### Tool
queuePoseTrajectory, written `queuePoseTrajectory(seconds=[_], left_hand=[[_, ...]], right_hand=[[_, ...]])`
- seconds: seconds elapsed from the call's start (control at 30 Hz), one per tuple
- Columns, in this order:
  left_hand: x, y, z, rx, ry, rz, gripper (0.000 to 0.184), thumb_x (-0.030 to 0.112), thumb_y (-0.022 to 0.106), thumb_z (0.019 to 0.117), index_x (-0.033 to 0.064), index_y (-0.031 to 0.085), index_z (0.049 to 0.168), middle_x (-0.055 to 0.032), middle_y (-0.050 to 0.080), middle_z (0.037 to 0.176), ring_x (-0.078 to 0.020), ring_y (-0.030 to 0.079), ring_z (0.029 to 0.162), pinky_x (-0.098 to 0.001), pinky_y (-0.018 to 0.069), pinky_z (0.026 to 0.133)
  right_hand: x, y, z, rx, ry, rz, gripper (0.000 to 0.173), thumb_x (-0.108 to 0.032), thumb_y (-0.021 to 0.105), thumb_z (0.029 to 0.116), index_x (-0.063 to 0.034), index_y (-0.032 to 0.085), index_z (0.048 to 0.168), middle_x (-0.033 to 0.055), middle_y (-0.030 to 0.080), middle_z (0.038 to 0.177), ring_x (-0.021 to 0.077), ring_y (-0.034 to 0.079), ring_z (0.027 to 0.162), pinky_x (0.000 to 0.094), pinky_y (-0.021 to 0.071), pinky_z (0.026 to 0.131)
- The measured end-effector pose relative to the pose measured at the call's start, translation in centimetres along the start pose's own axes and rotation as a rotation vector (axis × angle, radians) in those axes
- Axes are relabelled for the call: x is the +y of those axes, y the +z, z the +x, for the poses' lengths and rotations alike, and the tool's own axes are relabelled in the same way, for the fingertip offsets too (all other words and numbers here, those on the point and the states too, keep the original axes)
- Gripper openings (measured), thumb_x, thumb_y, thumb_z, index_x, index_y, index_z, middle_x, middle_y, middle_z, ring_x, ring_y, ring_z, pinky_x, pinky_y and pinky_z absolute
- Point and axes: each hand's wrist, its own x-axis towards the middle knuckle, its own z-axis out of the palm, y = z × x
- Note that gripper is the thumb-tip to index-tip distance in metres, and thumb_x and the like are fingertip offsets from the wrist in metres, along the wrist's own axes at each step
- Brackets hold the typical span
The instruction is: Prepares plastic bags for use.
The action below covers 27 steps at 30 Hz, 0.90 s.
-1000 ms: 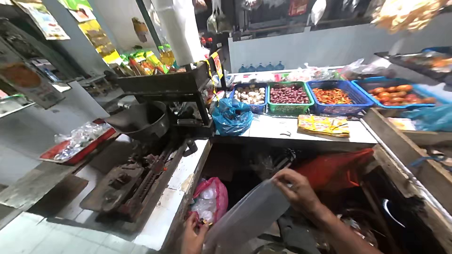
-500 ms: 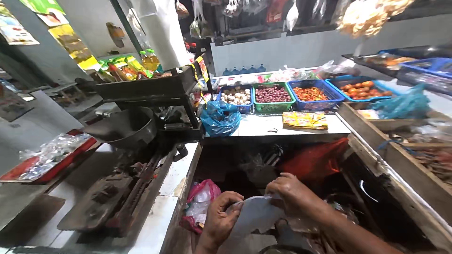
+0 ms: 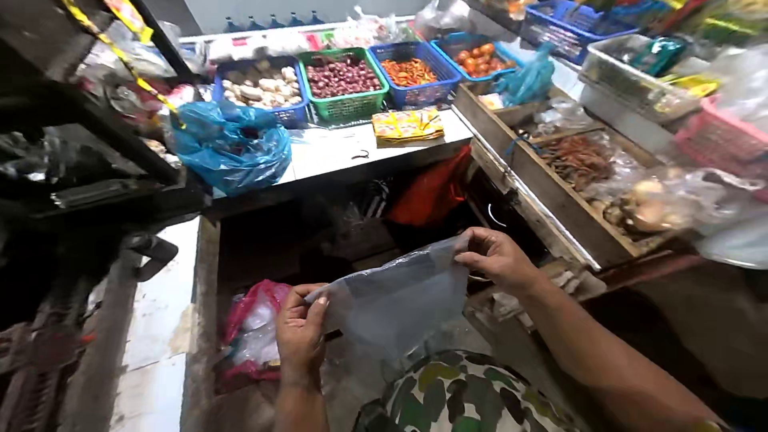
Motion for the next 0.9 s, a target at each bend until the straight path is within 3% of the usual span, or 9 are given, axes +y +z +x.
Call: queuePoseTrajectory(seconds=[0.03, 0.1, 0.17, 0.23, 0.37, 0.5, 0.63, 0.77, 0.9], left_hand=[[-0.6, 0.2, -0.1, 0.038, 0.027, 0.249, 0.032, 0.009, 0.067, 0.0897, -0.0001, 0.059, 0.12, -0.0095, 0.07, 0.113, -0.0142, 0.068, 0.095, -0.0298, 0.059, 0.08], [-1.1, 1.3, -0.2, 0.038, 0.117, 0.691, 0.058, 0.026, 0.07, 0.0887, -0.0053, 0.056, 0.135, -0.0203, 0.058, 0.139, -0.0245, 0.057, 0.129, -0.0398, 0.0487, 0.107], [-0.5, 4.4, -0.1, -0.041, 0.241, 0.781, 0.06, 0.034, 0.07, 0.0926, -0.0044, 0.056, 0.138, -0.0242, 0.055, 0.143, -0.0325, 0.051, 0.138, -0.0485, 0.0428, 0.115], [0.7, 8.7, -0.5, -0.205, 0.276, 0.706, 0.058, 0.035, 0.069, 0.0955, 0.0011, 0.057, 0.141, -0.0183, 0.057, 0.145, -0.0306, 0.05, 0.139, -0.0517, 0.0425, 0.116], [1.5, 17.6, -1.3, -0.539, 0.273, 0.469, 0.046, 0.036, 0.069, 0.0967, 0.0126, 0.065, 0.136, -0.0052, 0.067, 0.131, -0.0213, 0.062, 0.124, -0.0501, 0.0506, 0.107], [2.0, 25.2, -4.1, -0.686, 0.367, 0.373, 0.015, 0.024, 0.073, 0.0945, 0.0194, 0.078, 0.108, 0.0012, 0.071, 0.103, -0.0132, 0.067, 0.1, -0.0386, 0.0581, 0.09], [3.0, 33.0, -9.1, -0.732, 0.457, 0.213, 0.01, 0.016, 0.073, 0.0921, 0.0188, 0.078, 0.101, 0.0013, 0.07, 0.099, -0.0114, 0.067, 0.093, -0.0301, 0.0603, 0.082], [4.4, 40.6, -13.7, -0.795, 0.557, 0.179, 0.006, 0.02, 0.07, 0.0956, 0.0164, 0.075, 0.097, 0.0014, 0.069, 0.1, -0.009, 0.067, 0.094, -0.0255, 0.0599, 0.083], [6.3, 47.1, -16.7, -0.846, 0.553, 0.14, 0.012, 0.02, 0.07, 0.0951, 0.0114, 0.074, 0.102, 0.0019, 0.071, 0.097, -0.0064, 0.068, 0.086, -0.0239, 0.0615, 0.077]], right_hand=[[0.0, 0.0, -0.4, 0.038, -0.011, 0.017, 0.014, -0.008, 0.074, 0.0896, -0.003, 0.069, 0.102, 0.0082, 0.072, 0.093, 0.0161, 0.07, 0.084, 0.034, 0.0612, 0.08], [0.0, -0.1, -1.3, 0.091, -0.018, 0.006, 0.014, -0.007, 0.074, 0.0893, -0.0027, 0.069, 0.101, 0.0089, 0.072, 0.092, 0.0168, 0.07, 0.082, 0.0337, 0.0616, 0.078], [-0.1, -0.5, -2.3, 0.106, -0.015, -0.046, 0.014, -0.008, 0.075, 0.0895, -0.0029, 0.07, 0.102, 0.008, 0.073, 0.091, 0.0158, 0.07, 0.08, 0.0323, 0.0615, 0.076], [0.1, -1.0, -3.8, 0.106, -0.012, -0.108, 0.014, -0.011, 0.075, 0.0897, -0.0047, 0.07, 0.102, 0.005, 0.072, 0.088, 0.0125, 0.067, 0.076, 0.029, 0.059, 0.071], [0.6, -3.3, -7.6, 0.109, -0.032, -0.215, 0.015, -0.015, 0.073, 0.0924, -0.0051, 0.07, 0.103, 0.0025, 0.073, 0.089, 0.0099, 0.068, 0.076, 0.028, 0.0598, 0.071], [0.6, -7.8, -13.7, 0.196, -0.033, -0.273, 0.015, -0.018, 0.072, 0.0939, -0.0065, 0.071, 0.104, 0.0007, 0.071, 0.091, 0.0074, 0.067, 0.081, 0.0264, 0.0588, 0.074], [0.6, -13.7, -21.5, 0.301, -0.047, -0.254, 0.016, -0.02, 0.073, 0.0944, -0.0065, 0.071, 0.102, 0.0017, 0.07, 0.089, 0.0078, 0.066, 0.079, 0.0275, 0.0581, 0.073], [0.5, -19.1, -29.4, 0.382, -0.102, -0.25, 0.016, -0.019, 0.072, 0.0951, -0.0045, 0.071, 0.101, 0.0029, 0.071, 0.091, 0.0074, 0.067, 0.082, 0.0269, 0.0586, 0.078], [-0.3, -23.7, -35.6, 0.481, -0.189, -0.357, 0.016, -0.019, 0.07, 0.0975, -0.0049, 0.072, 0.103, 0.0024, 0.073, 0.094, 0.0076, 0.07, 0.088, 0.0282, 0.0605, 0.084]])
